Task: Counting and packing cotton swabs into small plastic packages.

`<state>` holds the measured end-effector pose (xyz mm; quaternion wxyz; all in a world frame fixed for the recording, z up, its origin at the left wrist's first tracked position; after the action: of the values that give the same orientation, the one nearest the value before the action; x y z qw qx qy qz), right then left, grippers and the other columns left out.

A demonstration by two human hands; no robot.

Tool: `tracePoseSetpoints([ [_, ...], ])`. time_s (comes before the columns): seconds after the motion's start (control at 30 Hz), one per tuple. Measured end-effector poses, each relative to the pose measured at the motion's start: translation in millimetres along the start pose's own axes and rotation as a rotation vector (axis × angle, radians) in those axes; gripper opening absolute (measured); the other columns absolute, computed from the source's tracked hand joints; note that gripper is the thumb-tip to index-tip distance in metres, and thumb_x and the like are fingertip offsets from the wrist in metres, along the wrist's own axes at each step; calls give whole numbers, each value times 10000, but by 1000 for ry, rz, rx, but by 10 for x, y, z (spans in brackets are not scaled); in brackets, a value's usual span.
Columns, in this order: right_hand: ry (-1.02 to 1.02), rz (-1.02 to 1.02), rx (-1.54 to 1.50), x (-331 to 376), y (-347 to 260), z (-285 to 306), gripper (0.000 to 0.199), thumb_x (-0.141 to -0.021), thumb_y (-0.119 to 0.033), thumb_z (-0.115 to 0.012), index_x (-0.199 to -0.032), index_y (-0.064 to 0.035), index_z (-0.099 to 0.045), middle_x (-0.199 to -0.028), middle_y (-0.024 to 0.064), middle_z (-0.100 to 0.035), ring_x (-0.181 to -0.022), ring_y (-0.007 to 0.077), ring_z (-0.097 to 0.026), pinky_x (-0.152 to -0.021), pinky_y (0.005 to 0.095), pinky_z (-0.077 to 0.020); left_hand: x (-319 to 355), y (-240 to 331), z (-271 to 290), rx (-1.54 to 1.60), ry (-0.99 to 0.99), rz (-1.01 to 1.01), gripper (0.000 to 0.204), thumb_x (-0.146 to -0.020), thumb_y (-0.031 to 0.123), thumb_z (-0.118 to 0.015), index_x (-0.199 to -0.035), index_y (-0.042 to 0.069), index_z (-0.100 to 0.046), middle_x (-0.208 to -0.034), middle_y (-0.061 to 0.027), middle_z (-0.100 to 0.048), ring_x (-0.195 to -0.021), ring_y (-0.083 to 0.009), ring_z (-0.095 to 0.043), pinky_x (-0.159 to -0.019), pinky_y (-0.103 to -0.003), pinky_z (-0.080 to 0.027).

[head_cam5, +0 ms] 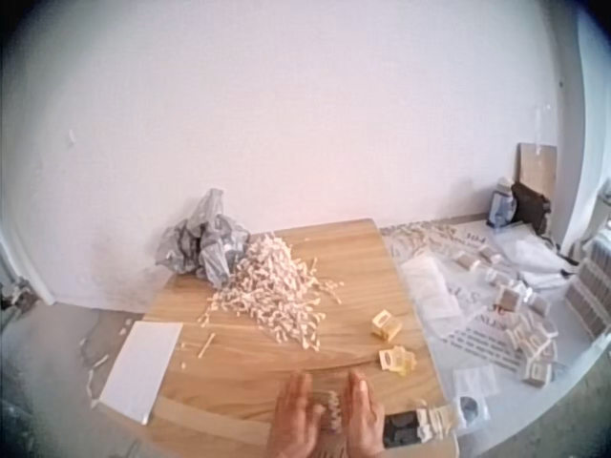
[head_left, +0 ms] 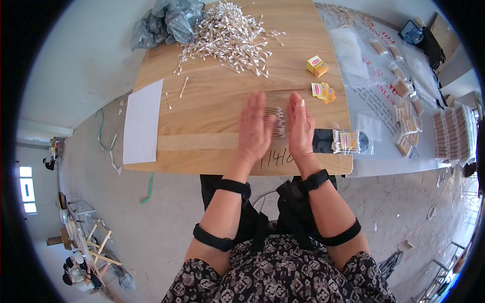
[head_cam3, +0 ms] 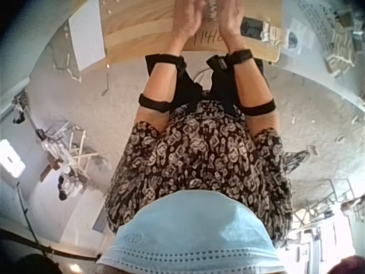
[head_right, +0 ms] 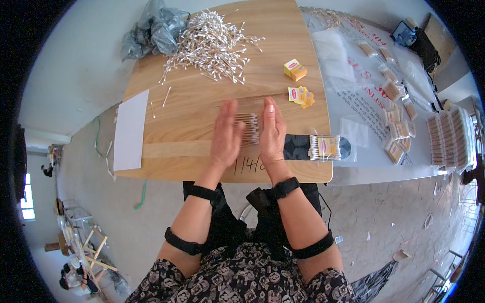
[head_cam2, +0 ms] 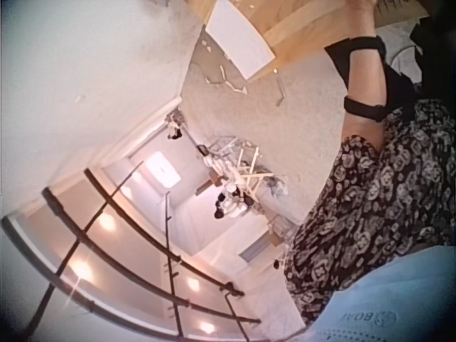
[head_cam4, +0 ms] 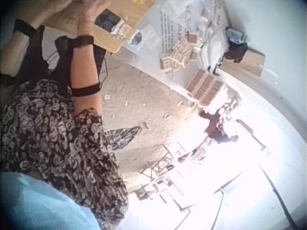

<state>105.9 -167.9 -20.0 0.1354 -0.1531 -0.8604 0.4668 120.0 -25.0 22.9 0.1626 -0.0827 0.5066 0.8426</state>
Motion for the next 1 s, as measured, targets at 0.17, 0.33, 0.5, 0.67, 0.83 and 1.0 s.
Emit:
tracePoseSetpoints([
  [0.17, 59, 32, -16, 144, -137, 185, 547, -1048, -345, -442, -1365, 101, -443, -1395, 193, -488, -1331, 245, -452, -1148, 365, -342, 78, 99, -364, -814, -410, -42, 824, -930, 513, -517, -1509, -4, -240, -1587, -194, -218, -1492, -313, -151, -1191, -533, -122],
  [0.33, 82, 53, 102, 286, -210, 289, 511, -1048, -315, -454, -1339, 105, -468, -1348, 179, -528, -1299, 236, -484, -1133, 361, -361, 9, 135, -391, -856, -352, -46, 850, -916, 559, -509, -1501, -2, -254, -1588, -192, -217, -1490, -315, -160, -1187, -540, -123],
  [0.5, 45, 85, 169, 359, -208, 254, 501, -1047, -314, -462, -1338, 93, -483, -1333, 165, -544, -1279, 226, -495, -1115, 345, -377, 47, 77, -382, -866, -360, 3, 838, -941, 535, -485, -1516, -5, -203, -1596, -189, -193, -1484, -344, -158, -1184, -547, -112],
  [0.67, -4, 356, 671, 411, -416, 295, 222, -968, -111, -576, -1141, 20, -620, -1090, 135, -655, -992, 206, -631, -867, 303, -492, 228, 49, 7, -581, -170, -4, 728, -969, 367, -519, -1535, 46, -191, -1592, -189, -195, -1480, -345, -170, -1180, -546, -113],
  [0.83, -177, 394, 915, 516, -486, 67, 101, -852, -43, -642, -948, -32, -668, -911, 121, -631, -823, 260, -643, -722, 347, -517, 547, 137, 124, -573, -185, -85, 732, -896, 194, -611, -1518, 62, -250, -1573, -179, -246, -1468, -346, -207, -1183, -511, -154],
  [1.0, -261, 426, 1084, 486, -466, -78, 115, -797, -82, -679, -910, -70, -695, -858, 89, -632, -806, 289, -634, -701, 367, -516, 562, 159, 182, -483, -139, -118, 709, -822, 94, -645, -1465, 46, -351, -1527, -173, -337, -1430, -381, -279, -1171, -480, -226],
])
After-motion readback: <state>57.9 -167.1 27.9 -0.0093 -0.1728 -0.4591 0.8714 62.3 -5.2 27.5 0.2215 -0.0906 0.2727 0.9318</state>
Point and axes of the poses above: each hand's wrist, its own x-axis away from the middle knuckle, its own z-axis out of the back of the hand, y = z × x, the point moved 9 cm from there along -x, towards the middle knuckle
